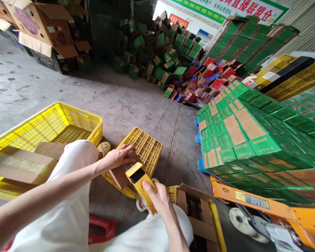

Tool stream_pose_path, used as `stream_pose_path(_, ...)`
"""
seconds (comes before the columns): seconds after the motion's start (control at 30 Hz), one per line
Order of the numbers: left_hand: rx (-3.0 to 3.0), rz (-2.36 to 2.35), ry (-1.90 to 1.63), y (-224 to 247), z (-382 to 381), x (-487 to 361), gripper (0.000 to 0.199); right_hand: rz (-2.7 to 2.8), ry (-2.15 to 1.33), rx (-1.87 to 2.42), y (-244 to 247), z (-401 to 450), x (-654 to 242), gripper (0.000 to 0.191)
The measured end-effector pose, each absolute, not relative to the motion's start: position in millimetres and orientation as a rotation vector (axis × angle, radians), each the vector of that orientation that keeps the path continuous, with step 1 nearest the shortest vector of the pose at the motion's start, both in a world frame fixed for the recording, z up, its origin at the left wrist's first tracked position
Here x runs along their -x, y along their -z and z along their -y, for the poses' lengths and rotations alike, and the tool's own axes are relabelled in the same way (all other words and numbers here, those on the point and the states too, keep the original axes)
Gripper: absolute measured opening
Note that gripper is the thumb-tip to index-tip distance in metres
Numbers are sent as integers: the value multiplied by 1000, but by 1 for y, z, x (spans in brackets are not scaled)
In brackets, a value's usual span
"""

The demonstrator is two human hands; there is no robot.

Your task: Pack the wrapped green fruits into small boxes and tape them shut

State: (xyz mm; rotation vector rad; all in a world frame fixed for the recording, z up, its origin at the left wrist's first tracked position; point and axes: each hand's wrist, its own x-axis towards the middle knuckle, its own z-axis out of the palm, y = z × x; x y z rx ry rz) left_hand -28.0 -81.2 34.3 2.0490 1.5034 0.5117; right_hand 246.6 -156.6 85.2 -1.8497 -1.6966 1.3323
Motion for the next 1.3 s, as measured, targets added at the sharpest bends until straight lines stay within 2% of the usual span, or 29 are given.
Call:
stream_pose_path(0.2, -2013, -1501, -521, -32, 81, 30, 54, 1821, -1222, 1846, -84, 154, -250, 68)
stream_pose_path(0.47, -2325, -1426, -735, -21, 82, 32, 50, 1578, -1517, 1816, -64, 162, -247, 71)
stream_pose_path(0.67, -2389, -1470, -589, -24, 84, 24, 56, 1562, -1553, 1797, -75, 159, -240, 66)
stream_pose_path(0.8, -2355, -1516, -451, -29, 81, 16, 50, 1427, -1605, 1836, -84, 162, -237, 59)
stream_pose_path(1.03, -2322, -1524, -423, -31, 85, 12, 52, 1206, -1741, 1735, -87, 170, -238, 52)
stream_pose_path(1.3, -2301, -1527, -416, -34, 82, 18, 52, 1412, -1691, 1688, -69, 165, -234, 62)
